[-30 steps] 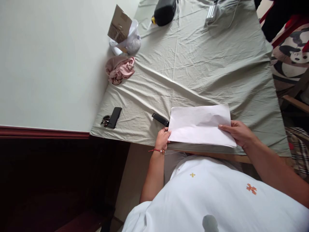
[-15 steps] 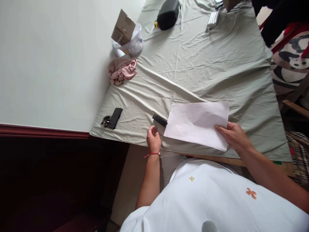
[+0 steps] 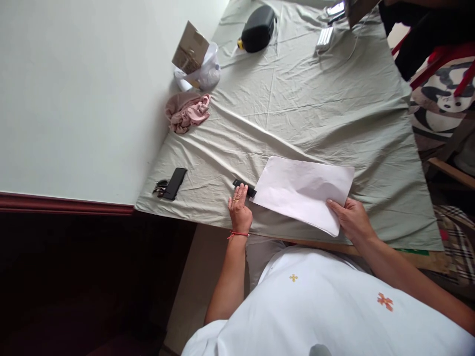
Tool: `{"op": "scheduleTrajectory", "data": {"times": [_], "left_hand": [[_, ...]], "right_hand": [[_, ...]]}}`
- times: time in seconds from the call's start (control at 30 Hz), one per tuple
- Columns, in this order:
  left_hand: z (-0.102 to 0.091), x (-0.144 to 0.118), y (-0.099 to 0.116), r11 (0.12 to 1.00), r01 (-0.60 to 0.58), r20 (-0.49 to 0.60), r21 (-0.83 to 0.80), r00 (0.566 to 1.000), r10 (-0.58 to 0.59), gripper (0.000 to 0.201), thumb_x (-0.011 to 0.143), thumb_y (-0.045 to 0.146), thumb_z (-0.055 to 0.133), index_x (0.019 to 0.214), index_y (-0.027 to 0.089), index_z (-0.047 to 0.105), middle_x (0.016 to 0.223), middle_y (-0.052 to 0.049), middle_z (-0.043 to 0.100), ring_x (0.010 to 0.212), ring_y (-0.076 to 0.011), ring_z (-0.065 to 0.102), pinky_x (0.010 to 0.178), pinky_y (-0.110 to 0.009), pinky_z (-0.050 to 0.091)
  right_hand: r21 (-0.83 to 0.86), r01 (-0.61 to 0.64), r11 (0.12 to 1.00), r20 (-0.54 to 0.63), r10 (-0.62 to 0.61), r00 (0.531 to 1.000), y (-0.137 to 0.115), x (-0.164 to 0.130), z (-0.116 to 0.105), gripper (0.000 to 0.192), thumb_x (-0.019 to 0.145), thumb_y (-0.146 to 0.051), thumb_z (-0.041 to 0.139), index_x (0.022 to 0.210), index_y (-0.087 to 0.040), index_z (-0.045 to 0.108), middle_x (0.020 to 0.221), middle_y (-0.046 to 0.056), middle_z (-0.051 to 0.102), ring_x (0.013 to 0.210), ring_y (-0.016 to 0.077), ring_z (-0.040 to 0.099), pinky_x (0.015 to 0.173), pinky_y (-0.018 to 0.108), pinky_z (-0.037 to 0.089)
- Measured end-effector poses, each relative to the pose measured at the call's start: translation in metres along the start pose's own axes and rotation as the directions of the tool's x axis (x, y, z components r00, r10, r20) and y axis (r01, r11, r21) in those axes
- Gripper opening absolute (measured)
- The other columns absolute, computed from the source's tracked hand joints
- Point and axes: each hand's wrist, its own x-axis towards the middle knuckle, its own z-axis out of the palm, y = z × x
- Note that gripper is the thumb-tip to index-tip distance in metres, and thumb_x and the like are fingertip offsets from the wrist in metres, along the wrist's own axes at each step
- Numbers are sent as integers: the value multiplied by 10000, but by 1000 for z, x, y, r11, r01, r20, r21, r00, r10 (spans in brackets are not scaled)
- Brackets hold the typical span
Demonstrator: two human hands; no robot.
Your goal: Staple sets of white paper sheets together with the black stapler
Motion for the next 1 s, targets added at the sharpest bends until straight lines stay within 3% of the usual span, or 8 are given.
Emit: {"op": "scheduleTrajectory", "data": {"times": [0.2, 0.37, 0.6, 0.73, 0.83, 0.9, 0.93, 1.0], "left_hand": [[-2, -2, 1, 1000, 9, 37, 28, 999, -10, 805, 819, -58, 380, 1497, 315, 603, 1614, -50, 536, 1560, -245, 437, 1327, -564, 232], [4, -7, 0, 997, -9, 31, 72, 999, 7, 787, 829, -56, 394, 1507, 290, 596, 1623, -54, 523, 1561, -261, 435, 1318, -559, 273], [9, -4, -13, 996, -83, 5, -33, 996, 84, 835, 793, -52, 423, 1550, 279, 544, 1643, -32, 505, 1579, -219, 407, 1344, -446, 301], [4, -11, -18, 988, -99, 5, -114, 995, 100, 790, 858, 38, 497, 1618, 242, 426, 1704, -74, 410, 1609, -230, 349, 1355, -421, 269], [-1, -27, -14, 978, -25, -131, -208, 991, -2, 637, 963, 190, 515, 1595, 210, 435, 1694, -134, 413, 1600, -241, 362, 1295, -412, 374], [-3, -40, -9, 945, 55, -188, -323, 975, -121, 458, 1009, 342, 523, 1434, 188, 600, 1544, -176, 576, 1472, -268, 530, 1140, -401, 525], [-3, -47, -5, 913, 107, -153, -394, 972, -180, 400, 1023, 425, 517, 1297, 187, 685, 1393, -173, 680, 1330, -263, 640, 1045, -379, 573], [-3, -57, 2, 793, 229, 10, -565, 963, -270, 470, 1034, 560, 467, 1138, 194, 743, 1203, -140, 758, 1061, -226, 734, 856, -330, 605]], "right_hand": [[-13, 9, 1000, -39, -10, 999, 8, 4, 0, 232, 688, -449, 801, 830, -286, 717, 800, 40, 783, 827, 273, 770, 621, 344, 633], [2, -8, 1000, -61, 8, 998, 9, 5, 0, 233, 684, -426, 811, 840, -278, 722, 847, 44, 800, 792, 264, 764, 592, 334, 620], [-65, 66, 996, -38, -68, 997, 11, 4, -3, 195, 734, -461, 778, 801, -287, 721, 804, 39, 794, 751, 259, 756, 575, 331, 613], [-55, 81, 995, -73, -85, 994, 8, 0, -21, 210, 731, -464, 802, 814, -284, 735, 839, 32, 800, 740, 237, 743, 588, 319, 609], [-41, 38, 998, -42, -40, 998, 8, -1, -48, 254, 685, -470, 872, 813, -286, 752, 854, 23, 802, 713, 216, 726, 610, 320, 618], [-46, 9, 999, 2, -9, 1000, 9, -1, -65, 325, 638, -517, 910, 803, -281, 760, 827, 21, 796, 659, 211, 704, 579, 330, 613], [-53, -14, 998, 36, 16, 999, 9, 0, -71, 360, 629, -545, 917, 815, -277, 768, 837, 25, 799, 648, 210, 698, 569, 334, 610], [-68, -43, 997, 79, 48, 996, 10, 0, -79, 422, 595, -591, 930, 818, -268, 777, 830, 32, 797, 628, 210, 688, 552, 337, 604]]}}
